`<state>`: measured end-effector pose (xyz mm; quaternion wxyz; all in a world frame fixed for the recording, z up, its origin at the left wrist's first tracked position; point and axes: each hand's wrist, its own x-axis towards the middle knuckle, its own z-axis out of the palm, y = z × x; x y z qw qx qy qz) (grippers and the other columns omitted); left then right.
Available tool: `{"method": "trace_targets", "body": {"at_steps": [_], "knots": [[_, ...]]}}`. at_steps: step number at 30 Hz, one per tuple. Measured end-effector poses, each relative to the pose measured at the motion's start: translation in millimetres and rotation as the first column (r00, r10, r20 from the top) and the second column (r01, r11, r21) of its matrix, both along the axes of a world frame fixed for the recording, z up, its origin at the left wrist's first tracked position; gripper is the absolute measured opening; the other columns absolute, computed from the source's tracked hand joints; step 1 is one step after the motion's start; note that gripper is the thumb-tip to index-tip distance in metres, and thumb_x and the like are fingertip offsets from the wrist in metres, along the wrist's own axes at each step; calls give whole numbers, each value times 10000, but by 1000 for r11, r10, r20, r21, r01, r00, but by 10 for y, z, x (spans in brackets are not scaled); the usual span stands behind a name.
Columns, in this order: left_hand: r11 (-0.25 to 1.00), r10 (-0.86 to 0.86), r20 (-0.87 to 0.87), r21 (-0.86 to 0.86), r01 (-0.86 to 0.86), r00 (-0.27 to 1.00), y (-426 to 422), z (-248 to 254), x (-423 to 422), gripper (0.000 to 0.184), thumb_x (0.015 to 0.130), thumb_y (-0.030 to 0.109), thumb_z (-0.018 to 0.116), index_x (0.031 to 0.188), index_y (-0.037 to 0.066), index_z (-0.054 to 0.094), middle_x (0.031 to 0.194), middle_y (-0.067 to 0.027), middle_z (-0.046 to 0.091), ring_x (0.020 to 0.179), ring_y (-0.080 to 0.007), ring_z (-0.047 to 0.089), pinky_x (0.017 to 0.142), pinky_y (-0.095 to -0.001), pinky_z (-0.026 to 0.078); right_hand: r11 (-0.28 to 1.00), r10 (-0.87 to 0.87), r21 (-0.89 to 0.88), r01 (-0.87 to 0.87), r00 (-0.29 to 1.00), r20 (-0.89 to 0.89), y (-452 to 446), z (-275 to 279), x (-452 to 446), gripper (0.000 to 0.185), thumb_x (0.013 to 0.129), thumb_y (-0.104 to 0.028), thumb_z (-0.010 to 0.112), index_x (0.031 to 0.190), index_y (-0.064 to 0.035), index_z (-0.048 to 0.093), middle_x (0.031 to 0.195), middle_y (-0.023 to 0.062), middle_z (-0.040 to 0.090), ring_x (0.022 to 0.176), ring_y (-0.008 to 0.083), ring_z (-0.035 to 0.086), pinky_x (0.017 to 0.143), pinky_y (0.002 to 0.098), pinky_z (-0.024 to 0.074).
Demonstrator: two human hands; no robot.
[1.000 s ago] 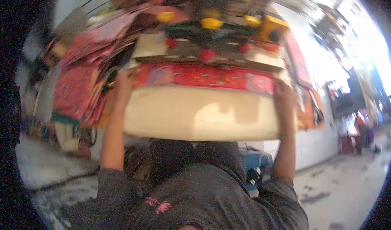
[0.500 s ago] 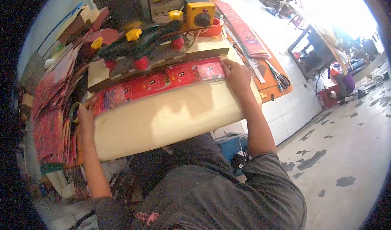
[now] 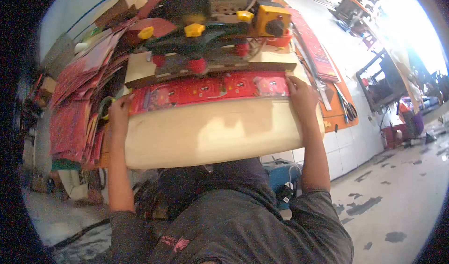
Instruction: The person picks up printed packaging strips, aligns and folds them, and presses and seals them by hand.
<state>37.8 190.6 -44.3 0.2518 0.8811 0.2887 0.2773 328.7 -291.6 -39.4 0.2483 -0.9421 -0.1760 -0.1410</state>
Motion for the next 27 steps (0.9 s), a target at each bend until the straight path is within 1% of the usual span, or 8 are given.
{"method": "trace_targets", "body": {"at_steps": [3,5,7,11,17,20,25,27], "knots": [[999,33,8,-27,-32,999,-109,112,-124,363,989,305,661,1139,-16,738,1049,-236,734,959,-325,742,847,-365,536,997,54,51,-54,999,-3,-15,-28,36,372,1009,-463,553,1221,-229,749,998,177,756,933,373,727,839,458,548],[1000,-30,38,-8,30,999,-161,109,-189,334,983,268,664,1133,-20,739,1042,-233,740,934,-304,744,831,-355,534,972,152,188,-142,987,-43,-49,8,-8,343,1016,-336,587,1214,-99,738,1035,218,745,954,341,736,854,410,546],[998,-14,47,-61,17,999,-228,161,-257,327,978,258,667,1128,-23,740,1035,-230,744,925,-296,743,828,-354,534,965,186,204,-164,978,-93,-89,60,-70,333,1016,-278,596,1209,-39,727,1067,227,739,979,327,733,868,397,539],[988,-9,46,-151,16,999,-269,167,-296,319,969,244,678,1118,-31,743,1018,-222,752,911,-291,740,827,-357,538,970,170,194,-149,981,-92,-39,137,-255,347,1023,-285,580,1222,-39,722,1099,231,733,1018,333,723,894,402,526],[993,-20,32,-115,23,999,-164,43,-285,322,966,252,684,1114,-27,744,1027,-221,751,907,-284,740,829,-350,538,976,136,184,-114,985,-110,-48,122,-260,365,1031,-298,558,1241,-43,714,1157,219,722,1074,337,705,944,409,508],[996,-8,4,-85,8,1000,-353,263,-302,316,966,236,682,1112,-39,738,1043,-219,750,910,-274,739,842,-345,536,976,130,185,-117,990,-56,-60,44,-227,369,1029,-305,558,1237,-45,716,1157,221,721,1076,345,705,947,413,510],[995,-54,10,-85,55,998,-405,287,-272,314,979,200,661,1139,-63,719,1083,-218,749,966,-248,731,890,-335,524,978,97,182,-101,995,33,-63,10,-229,312,1008,-307,592,1167,-90,751,1068,195,730,994,373,711,883,439,541],[994,-11,-12,-108,9,1000,-379,273,-266,329,988,201,653,1162,-73,707,1106,-226,745,992,-251,723,917,-335,515,976,89,196,-90,996,14,-59,25,-232,303,999,-307,606,1150,-93,759,1025,191,736,951,362,721,851,434,549]]}}
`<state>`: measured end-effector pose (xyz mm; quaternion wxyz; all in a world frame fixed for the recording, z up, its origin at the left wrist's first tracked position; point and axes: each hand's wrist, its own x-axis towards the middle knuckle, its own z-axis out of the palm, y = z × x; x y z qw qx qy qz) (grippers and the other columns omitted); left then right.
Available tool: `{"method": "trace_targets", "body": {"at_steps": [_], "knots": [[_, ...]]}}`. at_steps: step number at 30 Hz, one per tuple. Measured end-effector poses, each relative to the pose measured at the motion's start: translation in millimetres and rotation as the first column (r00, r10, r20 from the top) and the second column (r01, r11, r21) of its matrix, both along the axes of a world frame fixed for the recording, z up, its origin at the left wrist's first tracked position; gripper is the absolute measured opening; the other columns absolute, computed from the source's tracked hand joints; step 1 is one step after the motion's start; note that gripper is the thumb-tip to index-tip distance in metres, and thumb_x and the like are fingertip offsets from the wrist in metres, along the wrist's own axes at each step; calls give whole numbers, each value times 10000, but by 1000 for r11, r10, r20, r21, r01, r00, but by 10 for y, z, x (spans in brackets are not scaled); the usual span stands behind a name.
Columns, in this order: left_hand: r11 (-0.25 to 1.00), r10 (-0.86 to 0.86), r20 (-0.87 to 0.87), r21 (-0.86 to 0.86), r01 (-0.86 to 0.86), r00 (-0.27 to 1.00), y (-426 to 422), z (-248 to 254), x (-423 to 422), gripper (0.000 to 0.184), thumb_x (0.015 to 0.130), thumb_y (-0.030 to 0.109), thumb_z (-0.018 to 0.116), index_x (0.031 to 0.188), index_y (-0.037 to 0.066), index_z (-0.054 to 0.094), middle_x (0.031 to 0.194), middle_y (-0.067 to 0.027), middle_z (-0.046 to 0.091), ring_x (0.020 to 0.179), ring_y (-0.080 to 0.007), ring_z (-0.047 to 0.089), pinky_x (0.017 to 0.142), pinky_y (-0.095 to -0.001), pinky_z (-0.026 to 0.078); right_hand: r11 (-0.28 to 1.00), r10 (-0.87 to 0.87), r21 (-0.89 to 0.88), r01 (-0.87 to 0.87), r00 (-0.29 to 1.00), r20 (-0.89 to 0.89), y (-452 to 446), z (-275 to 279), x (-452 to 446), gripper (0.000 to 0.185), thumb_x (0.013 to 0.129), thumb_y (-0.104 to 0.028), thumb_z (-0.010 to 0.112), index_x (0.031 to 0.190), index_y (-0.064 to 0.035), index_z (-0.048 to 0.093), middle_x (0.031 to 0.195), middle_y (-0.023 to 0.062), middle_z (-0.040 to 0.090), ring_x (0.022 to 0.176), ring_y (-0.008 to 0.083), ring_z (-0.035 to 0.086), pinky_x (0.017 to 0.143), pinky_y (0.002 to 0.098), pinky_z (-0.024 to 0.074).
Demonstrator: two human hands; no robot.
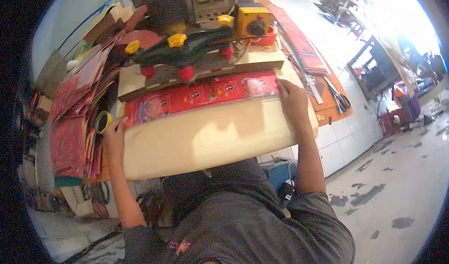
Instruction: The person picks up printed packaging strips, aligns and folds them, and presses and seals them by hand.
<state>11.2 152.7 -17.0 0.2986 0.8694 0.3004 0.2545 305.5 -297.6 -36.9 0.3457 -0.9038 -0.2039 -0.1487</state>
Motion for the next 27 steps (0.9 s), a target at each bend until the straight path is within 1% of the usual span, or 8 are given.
{"method": "trace_targets", "body": {"at_steps": [4,6,9,12,19,22,25,27], "knots": [[999,-31,13,-32,32,999,96,-91,6,346,996,209,647,1177,-82,698,1119,-229,744,1015,-250,715,939,-340,507,1000,-3,2,3,999,34,-23,-39,32,290,991,-305,619,1134,-100,766,997,188,738,917,353,728,826,427,554],[999,-24,-8,-44,23,1000,113,-97,4,353,999,213,645,1190,-79,696,1136,-228,741,1034,-241,709,955,-341,501,1000,-19,-22,18,1000,-18,-14,-6,20,285,986,-300,626,1138,-102,764,998,183,744,928,343,730,830,425,552],[998,-50,8,-37,51,999,128,-104,-5,356,999,213,645,1208,-71,693,1158,-222,738,1050,-238,705,969,-339,497,1000,-12,12,12,999,-36,-28,-41,34,286,989,-295,622,1147,-101,760,995,176,750,935,335,731,836,418,550],[998,-38,11,-58,38,999,93,-82,-2,354,1000,211,643,1215,-66,694,1163,-218,738,1055,-238,704,974,-336,495,1000,-2,3,2,999,-32,-33,-38,39,290,990,-293,621,1160,-101,756,996,171,754,940,332,731,844,413,548],[997,-57,-11,-48,56,998,186,-139,-22,342,1001,207,642,1202,-63,702,1152,-210,744,1046,-233,711,965,-326,500,1000,-17,20,17,1000,-9,14,-5,-4,283,989,-300,627,1148,-110,765,966,182,748,899,336,731,808,419,552],[996,-52,29,-68,54,998,159,-142,-14,345,997,209,648,1199,-65,702,1149,-208,746,1038,-224,713,961,-320,501,999,-44,-21,44,999,-15,18,15,-11,281,991,-309,628,1151,-126,768,942,192,740,864,342,727,777,429,551],[998,-55,17,-24,55,998,165,-138,-18,347,993,208,653,1194,-69,702,1151,-209,745,1042,-214,711,962,-317,499,999,-33,2,33,999,9,15,-5,-11,285,993,-322,627,1160,-139,767,931,197,736,846,351,723,762,437,548],[997,-54,22,-52,55,998,157,-128,-18,344,990,206,657,1191,-69,704,1145,-211,746,1044,-211,711,960,-316,500,999,-45,-1,45,999,-5,16,3,-12,290,994,-329,624,1162,-141,767,930,193,738,846,352,723,761,437,548]]}}
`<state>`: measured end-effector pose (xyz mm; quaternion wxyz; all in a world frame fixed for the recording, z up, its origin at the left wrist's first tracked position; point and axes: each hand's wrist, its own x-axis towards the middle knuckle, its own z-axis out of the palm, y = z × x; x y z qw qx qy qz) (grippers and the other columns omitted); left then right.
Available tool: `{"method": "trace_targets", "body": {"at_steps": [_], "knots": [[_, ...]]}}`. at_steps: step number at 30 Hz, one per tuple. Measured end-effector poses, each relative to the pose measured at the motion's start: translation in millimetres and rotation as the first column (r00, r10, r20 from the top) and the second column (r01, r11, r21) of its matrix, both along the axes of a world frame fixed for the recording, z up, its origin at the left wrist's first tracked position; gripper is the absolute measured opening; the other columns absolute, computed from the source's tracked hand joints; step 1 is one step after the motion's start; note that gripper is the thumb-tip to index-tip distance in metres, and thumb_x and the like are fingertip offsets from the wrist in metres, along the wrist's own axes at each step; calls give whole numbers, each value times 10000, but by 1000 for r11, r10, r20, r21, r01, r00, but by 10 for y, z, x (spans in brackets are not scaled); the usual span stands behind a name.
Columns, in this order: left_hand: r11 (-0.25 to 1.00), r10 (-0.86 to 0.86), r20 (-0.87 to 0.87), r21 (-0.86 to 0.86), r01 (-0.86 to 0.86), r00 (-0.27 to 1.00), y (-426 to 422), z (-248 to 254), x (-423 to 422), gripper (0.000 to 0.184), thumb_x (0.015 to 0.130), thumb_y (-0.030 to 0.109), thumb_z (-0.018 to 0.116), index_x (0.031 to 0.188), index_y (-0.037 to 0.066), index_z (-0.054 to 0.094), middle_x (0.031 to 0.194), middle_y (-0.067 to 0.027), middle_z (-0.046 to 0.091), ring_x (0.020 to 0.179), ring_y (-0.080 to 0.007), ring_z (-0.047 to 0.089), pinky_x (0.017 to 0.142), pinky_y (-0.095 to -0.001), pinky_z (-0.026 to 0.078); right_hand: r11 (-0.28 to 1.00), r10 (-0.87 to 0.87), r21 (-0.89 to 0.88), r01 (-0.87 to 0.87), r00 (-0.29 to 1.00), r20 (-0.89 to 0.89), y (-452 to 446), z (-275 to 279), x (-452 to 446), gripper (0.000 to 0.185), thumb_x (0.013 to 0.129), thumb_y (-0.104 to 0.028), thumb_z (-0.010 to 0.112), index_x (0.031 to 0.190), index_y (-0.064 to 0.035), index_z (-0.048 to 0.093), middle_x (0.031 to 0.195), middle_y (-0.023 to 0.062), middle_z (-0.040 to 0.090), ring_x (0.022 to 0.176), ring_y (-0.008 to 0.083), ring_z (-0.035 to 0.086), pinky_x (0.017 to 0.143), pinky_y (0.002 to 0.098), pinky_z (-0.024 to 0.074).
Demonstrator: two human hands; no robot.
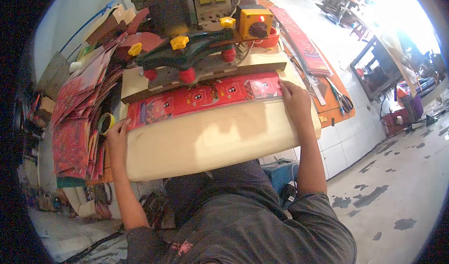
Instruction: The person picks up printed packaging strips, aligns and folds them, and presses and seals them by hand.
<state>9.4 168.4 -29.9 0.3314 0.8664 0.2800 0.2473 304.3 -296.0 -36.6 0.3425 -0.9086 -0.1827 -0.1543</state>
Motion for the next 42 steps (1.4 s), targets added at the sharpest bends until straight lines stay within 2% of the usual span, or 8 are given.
{"method": "trace_targets", "body": {"at_steps": [12,31,40,42], "knots": [[999,35,-37,38,-33,999,-148,140,10,355,998,228,650,1187,-67,707,1110,-224,749,1010,-233,722,921,-335,515,999,16,-31,-17,999,-44,-25,7,22,311,1006,-342,594,1185,-145,757,993,191,742,940,364,718,822,439,539],[999,16,10,39,-16,1000,-59,38,7,359,993,244,663,1176,-61,714,1070,-230,753,963,-229,726,890,-335,521,999,26,-29,-27,999,-26,-21,12,22,332,1009,-358,596,1187,-127,755,1024,192,745,966,359,719,845,424,541],[1000,10,-18,22,-10,1000,-82,81,0,350,1000,231,652,1186,-59,711,1107,-224,749,1002,-235,723,915,-342,519,999,9,-48,-10,999,-35,-22,16,28,327,1008,-354,596,1178,-127,759,972,186,746,910,352,727,806,424,545],[1000,17,-25,-22,-17,1000,-94,86,-1,408,999,273,650,1198,-80,695,1133,-205,747,1052,-252,702,973,-337,494,999,12,-50,-14,999,-41,-17,18,28,322,1008,-344,596,1180,-126,758,976,184,747,913,348,728,807,419,546]]}}
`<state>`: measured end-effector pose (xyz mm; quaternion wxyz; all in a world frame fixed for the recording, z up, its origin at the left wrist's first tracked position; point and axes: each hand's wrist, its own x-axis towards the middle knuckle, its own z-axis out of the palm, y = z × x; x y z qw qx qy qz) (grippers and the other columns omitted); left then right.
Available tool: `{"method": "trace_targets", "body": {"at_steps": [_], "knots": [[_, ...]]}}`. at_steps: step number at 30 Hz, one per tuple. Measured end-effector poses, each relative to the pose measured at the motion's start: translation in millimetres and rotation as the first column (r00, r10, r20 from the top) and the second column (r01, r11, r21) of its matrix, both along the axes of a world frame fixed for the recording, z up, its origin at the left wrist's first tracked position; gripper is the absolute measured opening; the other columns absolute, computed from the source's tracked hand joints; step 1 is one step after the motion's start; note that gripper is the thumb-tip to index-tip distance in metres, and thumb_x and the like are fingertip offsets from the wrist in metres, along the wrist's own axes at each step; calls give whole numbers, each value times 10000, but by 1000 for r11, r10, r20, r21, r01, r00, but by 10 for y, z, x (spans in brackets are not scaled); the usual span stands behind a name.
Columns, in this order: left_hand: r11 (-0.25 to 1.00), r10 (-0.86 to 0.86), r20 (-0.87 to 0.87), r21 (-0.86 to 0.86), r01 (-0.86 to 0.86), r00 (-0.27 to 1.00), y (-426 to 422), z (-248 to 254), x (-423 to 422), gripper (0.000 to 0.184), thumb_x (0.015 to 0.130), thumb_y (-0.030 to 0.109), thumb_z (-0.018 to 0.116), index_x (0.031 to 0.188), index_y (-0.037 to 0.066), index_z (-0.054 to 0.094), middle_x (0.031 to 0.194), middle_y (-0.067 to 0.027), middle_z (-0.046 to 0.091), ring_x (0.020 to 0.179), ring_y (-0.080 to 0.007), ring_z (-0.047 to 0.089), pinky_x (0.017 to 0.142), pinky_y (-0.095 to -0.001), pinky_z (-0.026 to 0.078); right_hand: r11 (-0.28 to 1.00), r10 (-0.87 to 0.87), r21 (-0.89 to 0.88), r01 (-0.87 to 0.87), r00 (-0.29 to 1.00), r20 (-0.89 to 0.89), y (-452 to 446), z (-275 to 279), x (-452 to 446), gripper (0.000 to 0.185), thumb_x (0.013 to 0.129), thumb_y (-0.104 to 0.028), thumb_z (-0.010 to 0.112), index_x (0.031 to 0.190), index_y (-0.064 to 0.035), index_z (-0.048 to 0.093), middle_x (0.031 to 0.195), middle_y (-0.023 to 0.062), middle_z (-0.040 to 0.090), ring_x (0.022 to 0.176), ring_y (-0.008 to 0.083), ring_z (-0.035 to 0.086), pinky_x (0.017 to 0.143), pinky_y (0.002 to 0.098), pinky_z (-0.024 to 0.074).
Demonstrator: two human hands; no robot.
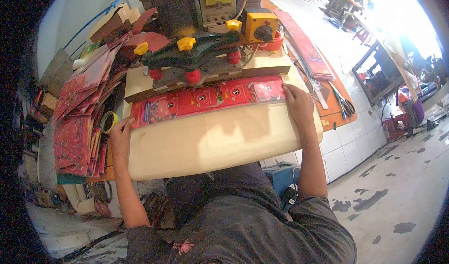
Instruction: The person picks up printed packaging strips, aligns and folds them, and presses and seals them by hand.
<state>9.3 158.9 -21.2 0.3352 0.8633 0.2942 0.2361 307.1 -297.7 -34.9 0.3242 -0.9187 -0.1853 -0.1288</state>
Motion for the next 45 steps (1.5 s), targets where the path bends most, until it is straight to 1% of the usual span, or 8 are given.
{"method": "trace_targets", "body": {"at_steps": [19,27,34,37,40,41,43,45], "knots": [[1000,19,-24,12,-19,1000,-14,23,6,394,992,260,651,1189,-77,702,1148,-212,743,1053,-254,704,983,-339,491,1000,7,9,-7,1000,10,0,7,-10,323,1006,-342,598,1179,-122,759,998,187,748,926,352,727,823,421,542],[999,15,34,43,-16,999,-20,5,29,344,997,239,660,1156,-60,721,1028,-211,763,907,-202,709,864,-332,517,998,30,53,-32,999,32,-29,-80,51,320,1002,-352,603,1173,-131,761,982,185,748,917,342,729,804,423,541],[998,21,81,65,-26,997,43,-89,40,354,991,248,673,1120,-78,724,1003,-206,764,888,-192,699,851,-332,520,999,11,30,-11,1000,-9,-28,-51,40,311,990,-354,626,1168,-139,764,956,180,749,878,345,727,772,422,542],[994,28,56,105,-34,998,73,-123,48,357,980,257,691,1124,-68,727,993,-195,765,870,-180,691,837,-323,525,999,16,49,-18,999,38,-12,-57,33,291,988,-320,631,1176,-140,762,913,188,747,845,325,733,750,401,539],[994,51,166,89,-67,985,103,-208,86,365,967,267,710,1154,-47,727,889,-135,747,788,-148,649,758,-297,515,966,89,246,-79,996,-28,-34,-100,139,279,985,-249,636,1177,-87,757,799,130,736,693,197,659,686,349,510],[995,43,158,78,-56,986,145,-243,98,366,961,270,721,1165,-33,730,837,-97,712,746,-130,608,715,-285,495,931,180,346,-116,971,-160,-80,-115,206,319,990,-245,645,1243,-64,718,784,59,712,654,133,588,636,322,483],[996,40,151,70,-51,988,151,-217,90,369,954,274,731,1176,-20,732,785,-59,677,705,-112,567,673,-273,475,934,204,351,-63,901,-382,-88,102,207,438,986,-226,668,1383,-52,609,814,33,687,688,84,567,623,281,454],[996,35,148,72,-46,988,103,-161,101,368,943,277,747,1178,-5,739,743,-21,623,672,-98,510,633,-264,441,916,219,398,-44,887,-407,-72,119,267,502,975,-220,686,1427,-46,556,825,33,684,682,76,556,610,265,439]]}}
